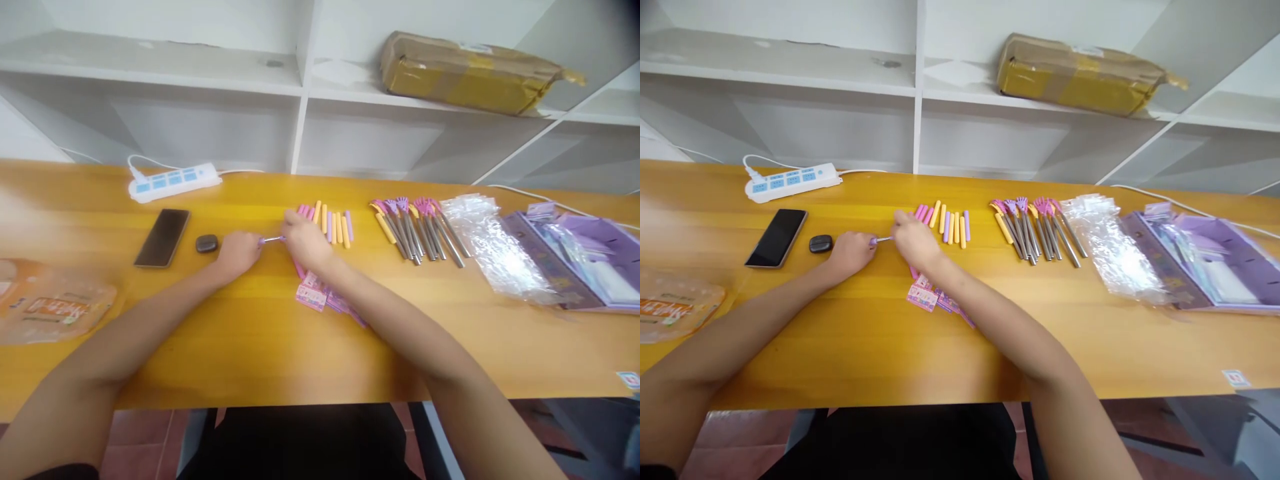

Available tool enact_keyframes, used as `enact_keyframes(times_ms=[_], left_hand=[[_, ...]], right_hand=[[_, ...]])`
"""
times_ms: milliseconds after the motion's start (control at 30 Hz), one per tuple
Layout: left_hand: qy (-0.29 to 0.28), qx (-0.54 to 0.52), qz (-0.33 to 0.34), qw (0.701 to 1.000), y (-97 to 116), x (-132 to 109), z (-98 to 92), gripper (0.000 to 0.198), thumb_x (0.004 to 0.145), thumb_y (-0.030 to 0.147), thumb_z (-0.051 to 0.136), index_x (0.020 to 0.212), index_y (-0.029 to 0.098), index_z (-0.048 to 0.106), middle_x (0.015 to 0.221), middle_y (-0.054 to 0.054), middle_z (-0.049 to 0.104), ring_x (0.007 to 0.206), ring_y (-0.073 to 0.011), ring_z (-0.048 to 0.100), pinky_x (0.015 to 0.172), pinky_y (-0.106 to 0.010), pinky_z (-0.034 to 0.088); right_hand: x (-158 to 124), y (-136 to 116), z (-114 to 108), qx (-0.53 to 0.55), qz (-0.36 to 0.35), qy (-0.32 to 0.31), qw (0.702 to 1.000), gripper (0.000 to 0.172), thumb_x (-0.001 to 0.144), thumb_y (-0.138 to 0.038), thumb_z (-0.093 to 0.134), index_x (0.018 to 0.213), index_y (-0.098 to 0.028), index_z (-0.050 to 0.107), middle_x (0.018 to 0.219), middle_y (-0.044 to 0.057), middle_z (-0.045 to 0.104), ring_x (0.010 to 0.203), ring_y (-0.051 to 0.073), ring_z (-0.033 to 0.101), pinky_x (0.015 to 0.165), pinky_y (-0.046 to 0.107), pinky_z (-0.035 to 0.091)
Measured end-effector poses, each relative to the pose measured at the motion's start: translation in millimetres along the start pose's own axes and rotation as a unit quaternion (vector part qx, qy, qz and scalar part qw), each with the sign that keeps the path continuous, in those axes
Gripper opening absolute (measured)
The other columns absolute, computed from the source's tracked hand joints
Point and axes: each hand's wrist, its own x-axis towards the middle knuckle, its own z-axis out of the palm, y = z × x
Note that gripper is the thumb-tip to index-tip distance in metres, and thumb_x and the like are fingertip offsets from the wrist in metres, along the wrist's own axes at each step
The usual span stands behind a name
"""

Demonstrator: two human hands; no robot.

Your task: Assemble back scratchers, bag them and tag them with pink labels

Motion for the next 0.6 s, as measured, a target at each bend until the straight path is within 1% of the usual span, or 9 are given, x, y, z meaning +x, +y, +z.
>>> enact_keyframes(times_ms=[33, 100, 200, 300, 400, 500, 600], left_hand=[[0.000, 0.002, -0.003, 1.000, -1.3, -0.8, 0.3, 0.052, 0.109, 0.034, 0.034, 0.109, 0.016, 0.084, 0.104, -0.021, 0.083, 0.101, -0.0357, 0.079, 0.079, -0.039, 0.052], [0.002, 0.003, -0.004, 1.000, -3.3, -1.8, 0.7, 0.052, 0.110, 0.035, 0.034, 0.109, 0.017, 0.083, 0.104, -0.020, 0.083, 0.101, -0.0351, 0.079, 0.079, -0.039, 0.051], [0.004, 0.001, 0.009, 1.000, -4.6, -1.4, 1.1, 0.051, 0.109, 0.035, 0.036, 0.108, 0.018, 0.083, 0.103, -0.019, 0.083, 0.100, -0.0355, 0.079, 0.079, -0.039, 0.051], [0.006, -0.003, 0.021, 1.000, -6.0, 0.6, 1.6, 0.046, 0.108, 0.034, 0.040, 0.107, 0.018, 0.083, 0.103, -0.019, 0.083, 0.098, -0.0361, 0.079, 0.079, -0.040, 0.051], [0.009, -0.005, 0.028, 1.000, -8.0, 2.0, 1.6, 0.044, 0.107, 0.033, 0.041, 0.107, 0.019, 0.083, 0.104, -0.019, 0.083, 0.099, -0.0361, 0.079, 0.080, -0.041, 0.052], [0.010, -0.006, 0.035, 0.999, -9.2, 2.1, 0.7, 0.044, 0.107, 0.035, 0.042, 0.109, 0.019, 0.083, 0.105, -0.019, 0.083, 0.099, -0.0365, 0.079, 0.081, -0.041, 0.052], [0.008, -0.005, 0.041, 0.999, -9.1, 1.8, -0.3, 0.043, 0.107, 0.033, 0.043, 0.112, 0.020, 0.083, 0.105, -0.018, 0.083, 0.099, -0.0363, 0.079, 0.080, -0.041, 0.052]], right_hand=[[4.4, -13.0, 5.8, 0.001, -0.002, -0.008, 1.000, 0.035, 0.102, -0.005, 0.043, 0.096, -0.012, 0.077, 0.111, 0.016, 0.067, 0.089, 0.022, 0.058, 0.080, 0.033, 0.042], [6.0, -23.8, 10.7, -0.004, 0.006, -0.025, 1.000, 0.035, 0.104, -0.006, 0.043, 0.098, -0.010, 0.077, 0.111, 0.016, 0.067, 0.086, 0.021, 0.057, 0.077, 0.033, 0.041], [-0.1, -17.7, 8.8, -0.012, 0.012, -0.046, 0.999, 0.036, 0.108, -0.011, 0.042, 0.103, -0.009, 0.077, 0.113, 0.017, 0.068, 0.084, 0.020, 0.057, 0.073, 0.032, 0.038], [-3.8, -10.6, 5.5, -0.022, 0.008, -0.058, 0.998, 0.037, 0.111, -0.014, 0.040, 0.109, -0.010, 0.077, 0.117, 0.016, 0.069, 0.090, 0.021, 0.060, 0.072, 0.031, 0.036], [-2.5, -10.4, 4.5, -0.033, 0.005, -0.064, 0.997, 0.037, 0.113, -0.018, 0.040, 0.111, -0.011, 0.077, 0.121, 0.017, 0.070, 0.096, 0.022, 0.063, 0.071, 0.031, 0.036], [-1.5, -11.5, 3.0, -0.044, 0.009, -0.074, 0.996, 0.037, 0.113, -0.021, 0.041, 0.113, -0.012, 0.077, 0.118, 0.017, 0.072, 0.095, 0.023, 0.066, 0.069, 0.032, 0.035], [-3.2, -10.4, -0.4, -0.053, 0.008, -0.086, 0.995, 0.037, 0.112, -0.019, 0.041, 0.115, -0.012, 0.077, 0.115, 0.016, 0.075, 0.095, 0.024, 0.069, 0.067, 0.032, 0.032]])
